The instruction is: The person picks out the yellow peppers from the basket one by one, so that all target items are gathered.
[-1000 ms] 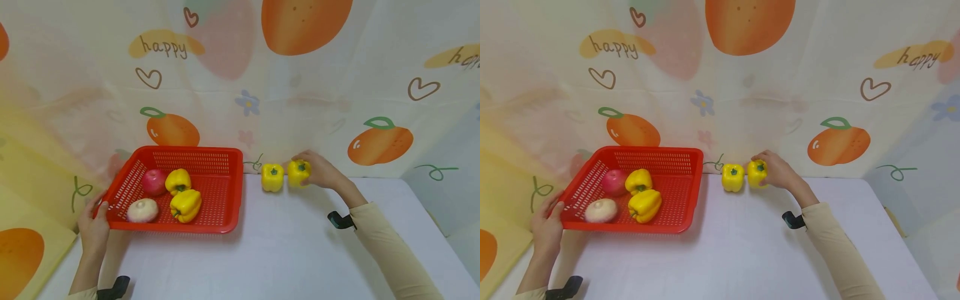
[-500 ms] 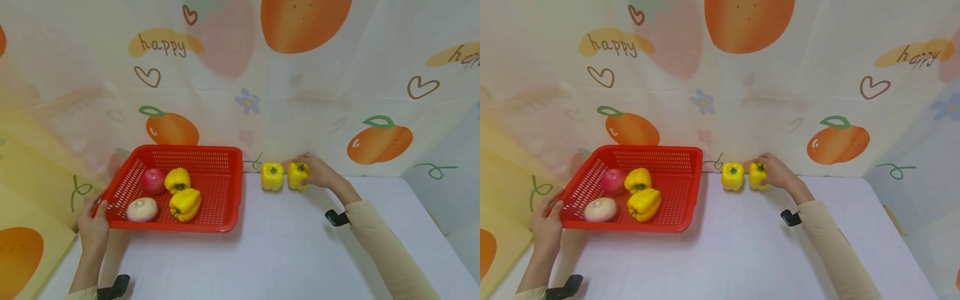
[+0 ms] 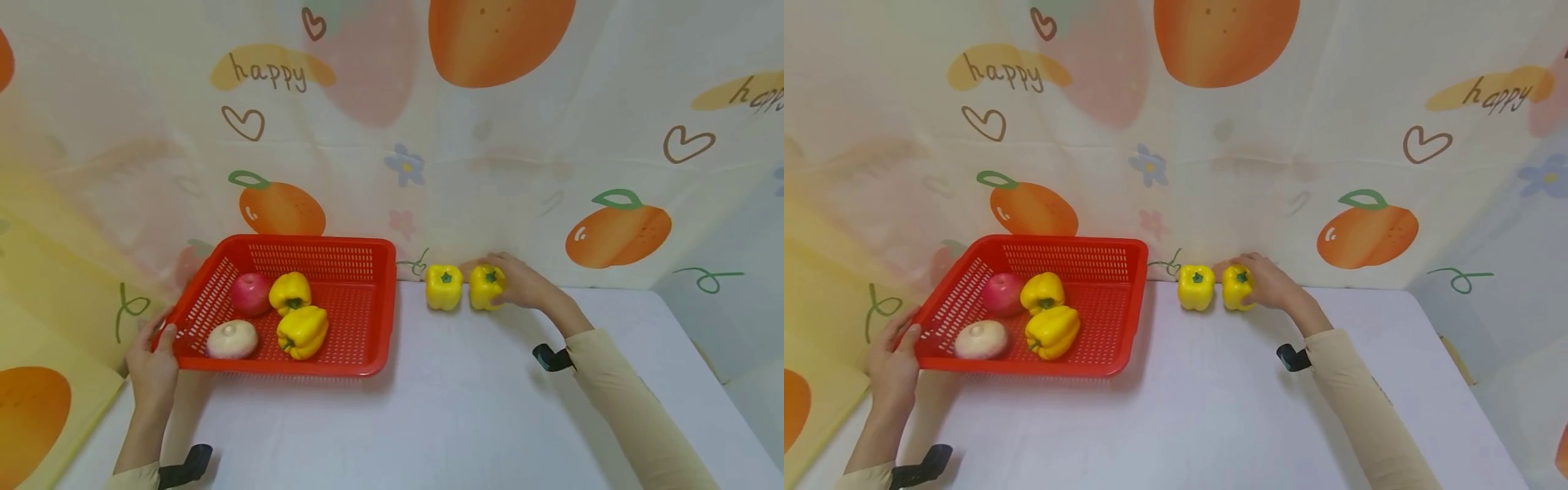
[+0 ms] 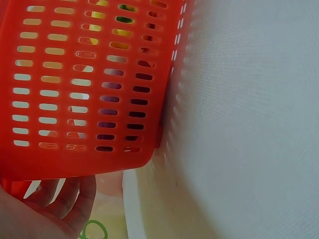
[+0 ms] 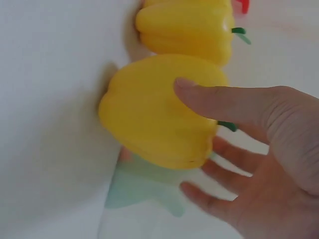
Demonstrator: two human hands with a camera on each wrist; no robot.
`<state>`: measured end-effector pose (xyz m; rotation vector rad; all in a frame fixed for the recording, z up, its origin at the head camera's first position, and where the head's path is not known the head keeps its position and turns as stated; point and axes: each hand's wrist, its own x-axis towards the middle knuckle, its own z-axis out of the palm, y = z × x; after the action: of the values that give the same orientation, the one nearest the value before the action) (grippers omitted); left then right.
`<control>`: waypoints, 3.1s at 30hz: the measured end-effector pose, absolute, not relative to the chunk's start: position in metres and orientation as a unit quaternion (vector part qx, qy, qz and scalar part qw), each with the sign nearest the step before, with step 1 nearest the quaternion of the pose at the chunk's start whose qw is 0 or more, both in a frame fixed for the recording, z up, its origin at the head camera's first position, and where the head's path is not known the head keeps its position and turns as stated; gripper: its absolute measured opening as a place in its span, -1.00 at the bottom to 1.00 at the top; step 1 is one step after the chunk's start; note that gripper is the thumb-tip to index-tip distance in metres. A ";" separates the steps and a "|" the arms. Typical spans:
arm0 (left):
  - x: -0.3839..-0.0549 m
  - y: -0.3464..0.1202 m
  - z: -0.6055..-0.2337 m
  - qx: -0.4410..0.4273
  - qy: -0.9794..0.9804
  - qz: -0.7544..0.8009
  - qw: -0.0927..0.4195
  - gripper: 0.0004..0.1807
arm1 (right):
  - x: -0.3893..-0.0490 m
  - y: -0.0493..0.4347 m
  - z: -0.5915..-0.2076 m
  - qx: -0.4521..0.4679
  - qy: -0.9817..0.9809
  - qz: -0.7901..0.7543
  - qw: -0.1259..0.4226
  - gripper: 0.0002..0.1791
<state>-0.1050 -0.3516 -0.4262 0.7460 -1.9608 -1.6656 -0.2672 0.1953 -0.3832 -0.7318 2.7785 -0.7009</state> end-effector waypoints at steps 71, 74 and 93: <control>-0.106 -0.356 -0.426 0.276 -0.682 -0.634 0.238 -0.58 | -0.181 -0.095 -0.361 -0.480 0.872 -0.035 0.088 -0.30; -0.106 -0.355 -0.426 0.276 -0.682 -0.634 0.237 -0.58 | -0.179 -0.103 -0.368 -0.490 0.868 0.004 0.079 -0.34; -0.107 -0.352 -0.425 0.273 -0.679 -0.643 0.225 -0.56 | -0.184 -0.113 -0.392 -0.490 0.865 0.094 0.054 -0.47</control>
<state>-0.1069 -0.3521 -0.4254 0.7545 -1.8734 -1.7741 -0.1836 -0.1134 -0.3916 -1.4893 2.6261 0.2867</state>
